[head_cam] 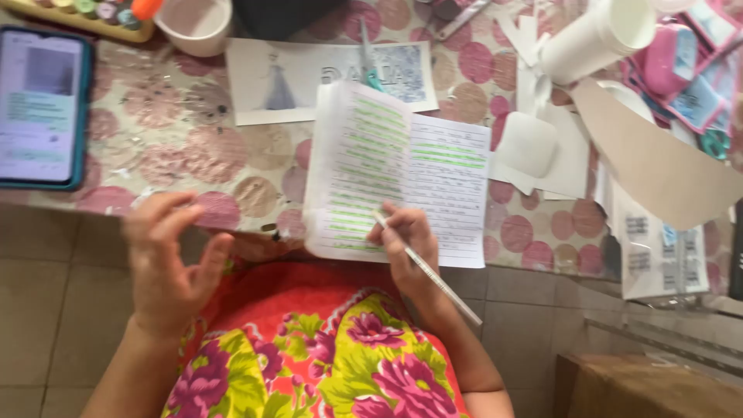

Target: Cutting out a printed design and applying it to a plastic cup.

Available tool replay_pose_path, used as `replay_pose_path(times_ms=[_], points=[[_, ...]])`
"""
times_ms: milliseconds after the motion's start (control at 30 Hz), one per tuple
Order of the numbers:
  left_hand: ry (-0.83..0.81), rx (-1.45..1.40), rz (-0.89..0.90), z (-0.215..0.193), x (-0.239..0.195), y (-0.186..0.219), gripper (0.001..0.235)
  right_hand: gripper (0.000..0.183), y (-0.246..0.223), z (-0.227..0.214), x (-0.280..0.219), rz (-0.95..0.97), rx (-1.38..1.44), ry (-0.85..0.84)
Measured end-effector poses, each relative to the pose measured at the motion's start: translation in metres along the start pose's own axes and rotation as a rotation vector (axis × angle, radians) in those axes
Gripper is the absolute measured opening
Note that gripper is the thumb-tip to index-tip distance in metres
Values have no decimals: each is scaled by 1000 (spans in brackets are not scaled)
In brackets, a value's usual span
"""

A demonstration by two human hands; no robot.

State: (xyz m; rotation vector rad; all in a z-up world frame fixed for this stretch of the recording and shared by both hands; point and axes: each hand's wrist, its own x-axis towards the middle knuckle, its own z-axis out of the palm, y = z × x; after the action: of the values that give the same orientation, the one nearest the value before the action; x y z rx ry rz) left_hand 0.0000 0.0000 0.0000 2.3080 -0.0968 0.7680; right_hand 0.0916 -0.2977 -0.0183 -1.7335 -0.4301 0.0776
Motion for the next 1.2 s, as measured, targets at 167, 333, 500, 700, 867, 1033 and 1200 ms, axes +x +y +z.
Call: replay_pose_path(times_ms=[167,333,500,700,867,1033,1200], points=[[-247,-215,-110,28,10,16,53,9,-9,-21,-23,68,10,-47],[-599,-283,-407,50,29,35,77,12,-4,-52,-37,-14,201,19],[-710,-365,-425,63,53,58,81,31,35,-92,-59,-37,-137,280],[-788,-374,-354,76,78,81,76,62,23,-110,-56,-18,264,367],[-767,-714,-436,76,92,84,90,78,-1,-80,-35,-183,82,-174],[-750,-685,-703,76,119,88,102,63,-23,-53,-14,-217,-315,-572],[-644,-642,-717,85,88,52,104,28,-1,-91,-30,-136,-636,111]])
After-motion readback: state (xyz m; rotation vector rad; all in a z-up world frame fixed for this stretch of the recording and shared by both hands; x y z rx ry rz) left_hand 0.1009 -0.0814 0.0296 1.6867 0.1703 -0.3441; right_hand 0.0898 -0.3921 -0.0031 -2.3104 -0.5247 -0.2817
